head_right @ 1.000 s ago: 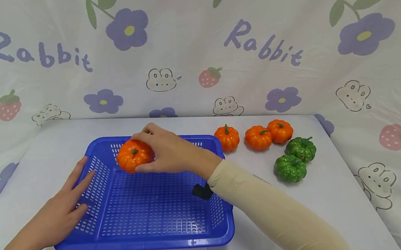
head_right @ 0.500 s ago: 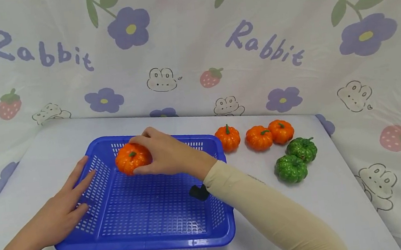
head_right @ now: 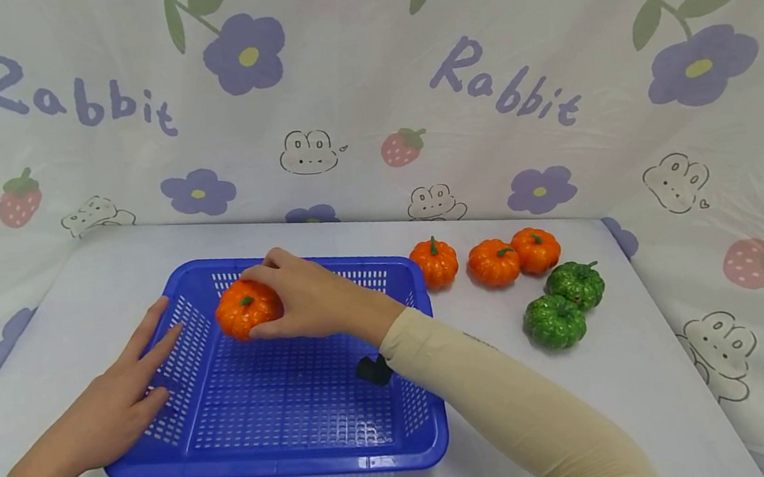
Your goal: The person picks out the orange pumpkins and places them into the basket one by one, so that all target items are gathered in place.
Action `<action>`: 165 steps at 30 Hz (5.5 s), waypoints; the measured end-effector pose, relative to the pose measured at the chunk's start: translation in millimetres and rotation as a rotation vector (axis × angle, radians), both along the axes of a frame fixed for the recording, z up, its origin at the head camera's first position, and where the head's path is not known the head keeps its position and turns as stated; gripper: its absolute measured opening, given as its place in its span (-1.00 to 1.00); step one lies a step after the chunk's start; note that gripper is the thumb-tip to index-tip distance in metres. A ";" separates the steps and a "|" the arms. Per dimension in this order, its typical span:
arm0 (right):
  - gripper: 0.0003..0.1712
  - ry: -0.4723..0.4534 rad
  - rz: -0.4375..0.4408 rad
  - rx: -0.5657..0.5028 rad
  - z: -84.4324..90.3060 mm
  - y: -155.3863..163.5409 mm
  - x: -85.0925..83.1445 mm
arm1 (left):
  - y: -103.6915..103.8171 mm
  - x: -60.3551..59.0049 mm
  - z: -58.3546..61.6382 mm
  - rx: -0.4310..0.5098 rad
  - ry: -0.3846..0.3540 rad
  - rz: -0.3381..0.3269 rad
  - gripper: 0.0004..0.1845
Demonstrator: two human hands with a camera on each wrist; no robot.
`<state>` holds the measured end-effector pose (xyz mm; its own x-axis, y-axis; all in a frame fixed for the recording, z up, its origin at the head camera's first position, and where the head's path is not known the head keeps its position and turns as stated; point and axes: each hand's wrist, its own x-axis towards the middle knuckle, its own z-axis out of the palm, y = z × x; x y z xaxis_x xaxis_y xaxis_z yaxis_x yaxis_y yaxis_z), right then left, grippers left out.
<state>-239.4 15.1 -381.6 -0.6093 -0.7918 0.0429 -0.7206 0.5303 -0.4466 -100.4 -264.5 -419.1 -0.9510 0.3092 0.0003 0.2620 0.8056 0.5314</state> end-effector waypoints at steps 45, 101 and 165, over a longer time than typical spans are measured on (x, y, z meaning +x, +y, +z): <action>-0.17 -0.001 0.016 0.046 -25.4 -15.4 2.7 | 4.0 5.0 -1.1 -0.007 0.001 0.005 -0.24; -0.16 0.033 0.069 0.115 -50.4 -22.4 4.4 | 5.1 7.2 -3.0 -0.003 0.008 0.011 -0.25; -0.13 0.069 -0.045 0.026 0.8 2.3 3.9 | 6.1 6.8 -5.2 -0.005 0.026 0.006 -0.26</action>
